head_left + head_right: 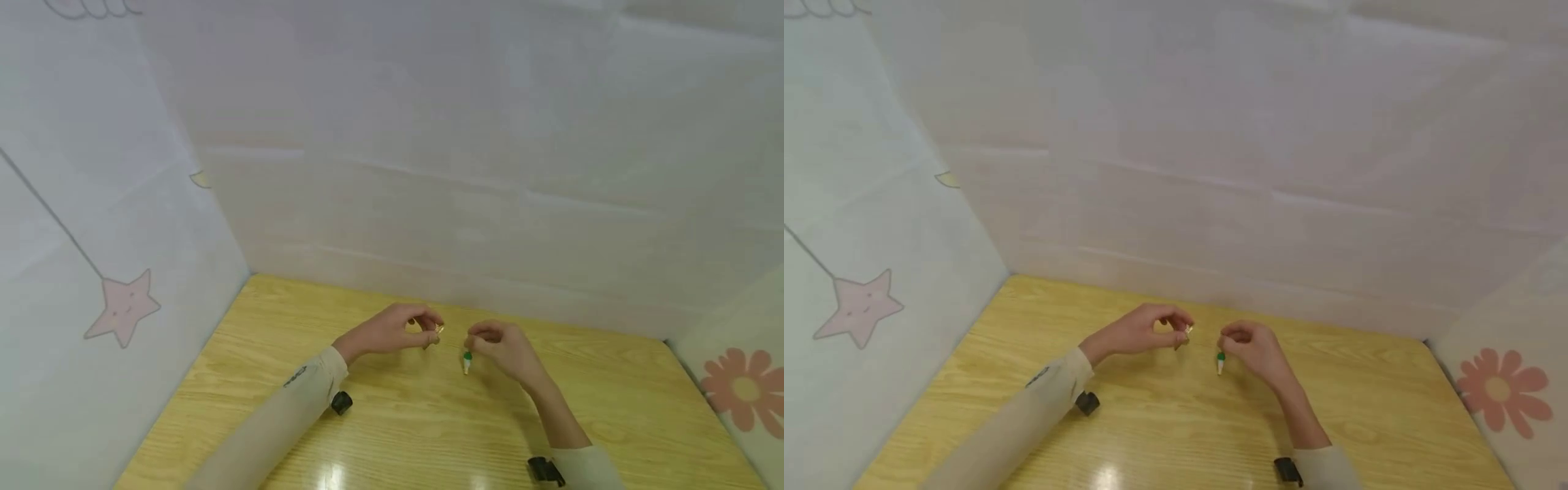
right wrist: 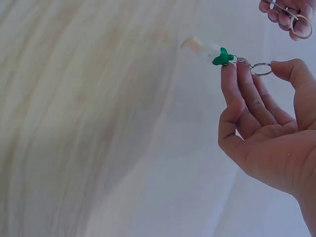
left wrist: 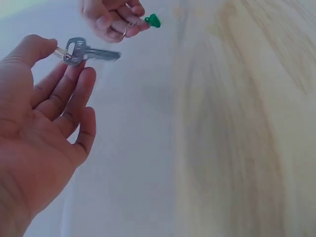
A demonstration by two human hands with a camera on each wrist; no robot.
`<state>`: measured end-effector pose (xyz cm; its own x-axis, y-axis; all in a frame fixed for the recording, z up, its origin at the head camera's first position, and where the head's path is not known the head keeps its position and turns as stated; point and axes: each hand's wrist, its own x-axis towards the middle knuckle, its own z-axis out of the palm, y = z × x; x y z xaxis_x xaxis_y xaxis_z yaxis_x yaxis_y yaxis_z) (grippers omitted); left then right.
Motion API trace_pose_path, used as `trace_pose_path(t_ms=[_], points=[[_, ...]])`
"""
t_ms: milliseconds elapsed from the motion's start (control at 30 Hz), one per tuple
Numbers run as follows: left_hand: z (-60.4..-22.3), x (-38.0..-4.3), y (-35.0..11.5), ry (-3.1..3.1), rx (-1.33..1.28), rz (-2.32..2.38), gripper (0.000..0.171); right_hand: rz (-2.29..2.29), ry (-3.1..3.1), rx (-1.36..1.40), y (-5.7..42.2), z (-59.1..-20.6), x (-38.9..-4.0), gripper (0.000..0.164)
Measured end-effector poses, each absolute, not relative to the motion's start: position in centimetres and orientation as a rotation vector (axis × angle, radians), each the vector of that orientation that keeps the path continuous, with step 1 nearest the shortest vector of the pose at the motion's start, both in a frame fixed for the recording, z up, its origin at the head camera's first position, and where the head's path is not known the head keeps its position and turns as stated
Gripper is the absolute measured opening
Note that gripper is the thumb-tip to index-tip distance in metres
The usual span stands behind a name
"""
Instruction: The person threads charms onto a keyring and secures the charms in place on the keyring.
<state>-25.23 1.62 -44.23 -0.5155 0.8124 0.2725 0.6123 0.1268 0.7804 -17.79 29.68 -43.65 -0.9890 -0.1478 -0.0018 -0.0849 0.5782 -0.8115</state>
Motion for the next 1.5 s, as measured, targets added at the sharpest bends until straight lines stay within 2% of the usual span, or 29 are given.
trace_pose_path(t_ms=[367, 800, 1133, 1500], points=[[-39.8, -21.8, 0.4, 2.164, 1.446, 1.63, 0.031, -1.961, 2.508, -0.435, 27.0, -40.2, -15.9, 0.029], [-38.1, -20.0, -0.4, 2.017, 1.49, 1.761, 0.029, -1.992, 2.541, -0.555, 24.3, -35.8, -13.1, 0.029], [-36.9, -18.8, 0.3, 2.149, 1.534, 1.859, 0.028, -1.885, 2.734, -0.86, 23.3, -34.7, -12.7, 0.032], [-36.5, -18.0, 0.5, 2.434, 1.674, 1.779, 0.035, -1.884, 2.81, -0.946, 22.0, -33.8, -12.3, 0.033]])
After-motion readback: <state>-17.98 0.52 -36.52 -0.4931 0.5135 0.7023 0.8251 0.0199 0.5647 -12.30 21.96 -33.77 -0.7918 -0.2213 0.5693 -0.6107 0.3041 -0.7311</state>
